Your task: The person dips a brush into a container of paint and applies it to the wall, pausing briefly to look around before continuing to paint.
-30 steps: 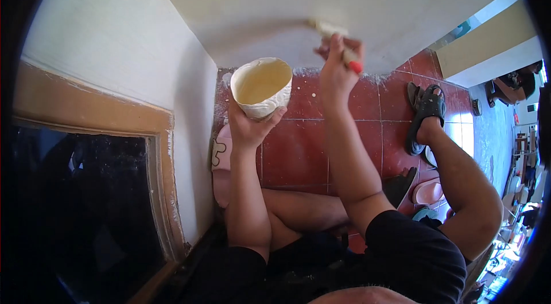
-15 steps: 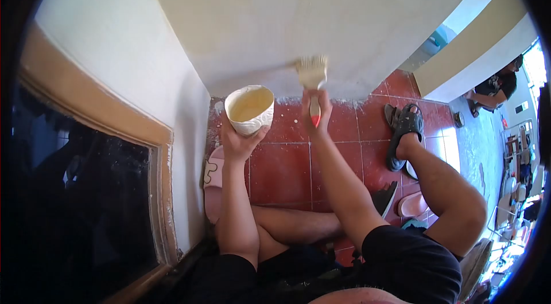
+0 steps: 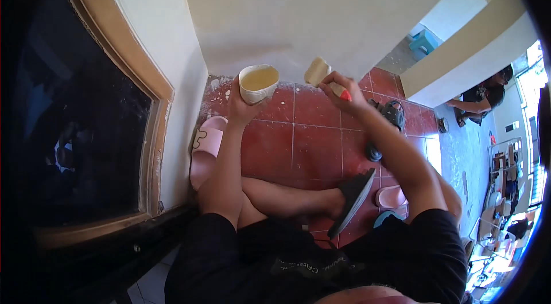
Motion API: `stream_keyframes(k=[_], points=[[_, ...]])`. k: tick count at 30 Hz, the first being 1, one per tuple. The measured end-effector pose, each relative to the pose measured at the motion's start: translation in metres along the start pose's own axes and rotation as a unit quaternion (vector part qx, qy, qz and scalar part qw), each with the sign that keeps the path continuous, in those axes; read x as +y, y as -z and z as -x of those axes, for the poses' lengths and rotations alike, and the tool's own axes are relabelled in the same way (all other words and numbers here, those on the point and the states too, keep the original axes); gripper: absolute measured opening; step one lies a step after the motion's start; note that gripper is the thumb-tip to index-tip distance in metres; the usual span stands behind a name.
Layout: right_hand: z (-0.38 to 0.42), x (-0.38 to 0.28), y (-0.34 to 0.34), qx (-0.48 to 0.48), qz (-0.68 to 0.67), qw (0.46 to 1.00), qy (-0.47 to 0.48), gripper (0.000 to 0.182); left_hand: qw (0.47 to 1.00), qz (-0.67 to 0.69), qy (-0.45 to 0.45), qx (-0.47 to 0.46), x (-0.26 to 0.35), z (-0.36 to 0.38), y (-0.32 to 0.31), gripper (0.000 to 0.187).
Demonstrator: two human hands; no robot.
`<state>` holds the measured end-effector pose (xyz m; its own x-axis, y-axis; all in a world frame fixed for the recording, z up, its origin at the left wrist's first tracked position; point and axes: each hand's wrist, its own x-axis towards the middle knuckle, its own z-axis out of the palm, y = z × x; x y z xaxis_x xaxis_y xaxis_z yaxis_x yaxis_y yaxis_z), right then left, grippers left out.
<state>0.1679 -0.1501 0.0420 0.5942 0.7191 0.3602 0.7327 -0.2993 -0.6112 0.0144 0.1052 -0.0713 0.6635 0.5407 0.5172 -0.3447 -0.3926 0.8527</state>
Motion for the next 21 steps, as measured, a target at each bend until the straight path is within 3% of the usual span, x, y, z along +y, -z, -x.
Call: stream_keyframes(k=[2, 4, 6, 8, 12, 14, 19, 21], points=[[0.007, -0.006, 0.040, -0.047, 0.052, 0.996, 0.056, 0.017, 1.000, -0.007, -0.012, 0.016, 0.002, 0.002, -0.011, 0.086], [0.014, -0.013, 0.072, -0.164, 0.103, 0.970, 0.144, 0.019, 1.000, 0.009, -0.008, 0.026, -0.010, 0.008, -0.018, 0.089], [0.035, -0.032, 0.106, -0.262, 0.129, 0.945, 0.145, 0.020, 0.999, 0.047, -0.020, -0.012, -0.007, 0.011, -0.021, 0.089], [0.058, -0.047, 0.130, -0.296, 0.126, 0.932, 0.166, 0.021, 0.999, 0.012, -0.025, -0.019, 0.011, 0.020, -0.021, 0.090], [0.097, -0.065, 0.159, -0.308, 0.131, 0.923, 0.190, 0.020, 0.994, -0.036, -0.082, -0.056, 0.008, 0.035, -0.031, 0.088], [0.109, -0.055, 0.160, -0.275, 0.149, 0.934, 0.170, 0.019, 0.993, 0.113, 0.030, -0.029, 0.020, 0.039, -0.043, 0.087], [0.113, -0.046, 0.156, -0.211, 0.079, 0.968, 0.115, 0.018, 0.983, 0.110, 0.143, -0.014, 0.061, 0.049, -0.061, 0.084], [0.111, -0.049, 0.156, -0.204, 0.050, 0.970, 0.123, 0.018, 0.956, 0.212, 0.196, -0.054, 0.079, 0.065, -0.070, 0.081]])
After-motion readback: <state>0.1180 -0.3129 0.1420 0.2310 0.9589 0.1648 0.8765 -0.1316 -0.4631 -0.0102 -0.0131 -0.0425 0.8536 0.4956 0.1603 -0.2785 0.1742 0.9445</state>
